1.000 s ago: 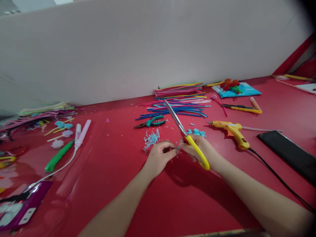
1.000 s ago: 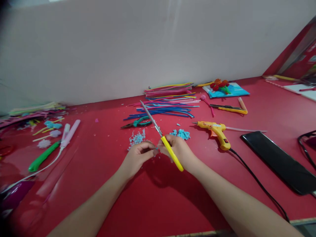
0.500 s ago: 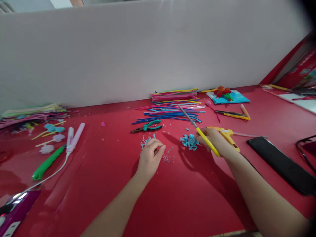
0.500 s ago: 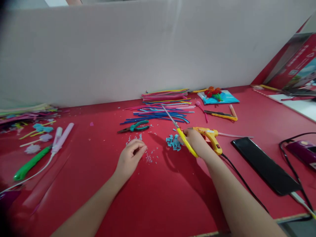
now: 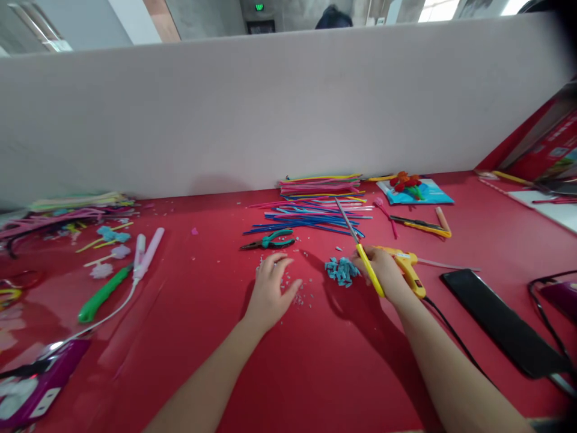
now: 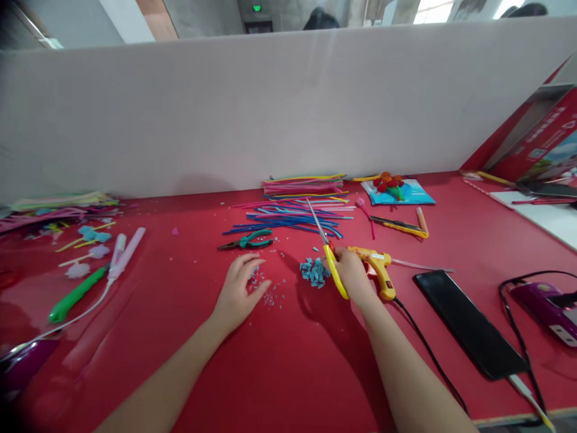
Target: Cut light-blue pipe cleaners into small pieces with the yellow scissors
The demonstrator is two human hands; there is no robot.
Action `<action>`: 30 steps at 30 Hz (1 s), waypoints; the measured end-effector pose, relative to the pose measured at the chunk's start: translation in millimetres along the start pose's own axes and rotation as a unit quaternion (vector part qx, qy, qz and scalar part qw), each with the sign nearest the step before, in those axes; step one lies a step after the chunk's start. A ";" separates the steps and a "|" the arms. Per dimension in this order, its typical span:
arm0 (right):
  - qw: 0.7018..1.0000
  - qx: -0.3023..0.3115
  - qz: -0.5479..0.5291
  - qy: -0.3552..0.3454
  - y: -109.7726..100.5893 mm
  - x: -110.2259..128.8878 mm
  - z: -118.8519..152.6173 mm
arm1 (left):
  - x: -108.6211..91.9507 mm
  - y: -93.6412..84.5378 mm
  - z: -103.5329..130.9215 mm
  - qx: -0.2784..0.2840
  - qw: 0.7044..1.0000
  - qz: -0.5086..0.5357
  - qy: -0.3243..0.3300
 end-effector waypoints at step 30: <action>0.991 0.000 0.117 -0.070 -11.6 39.2 19.8 | -3.0 21.2 -41.8 -0.017 0.956 -0.288 0.050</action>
Point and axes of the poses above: each hand's wrist, its own z-axis away from the middle knuckle, its own y-axis out of the palm, x = y × z, the point moved 10 cm from there along -z, towards the middle knuckle, and after that the axes turned 3 degrees about -x, right-handed, at the moved point
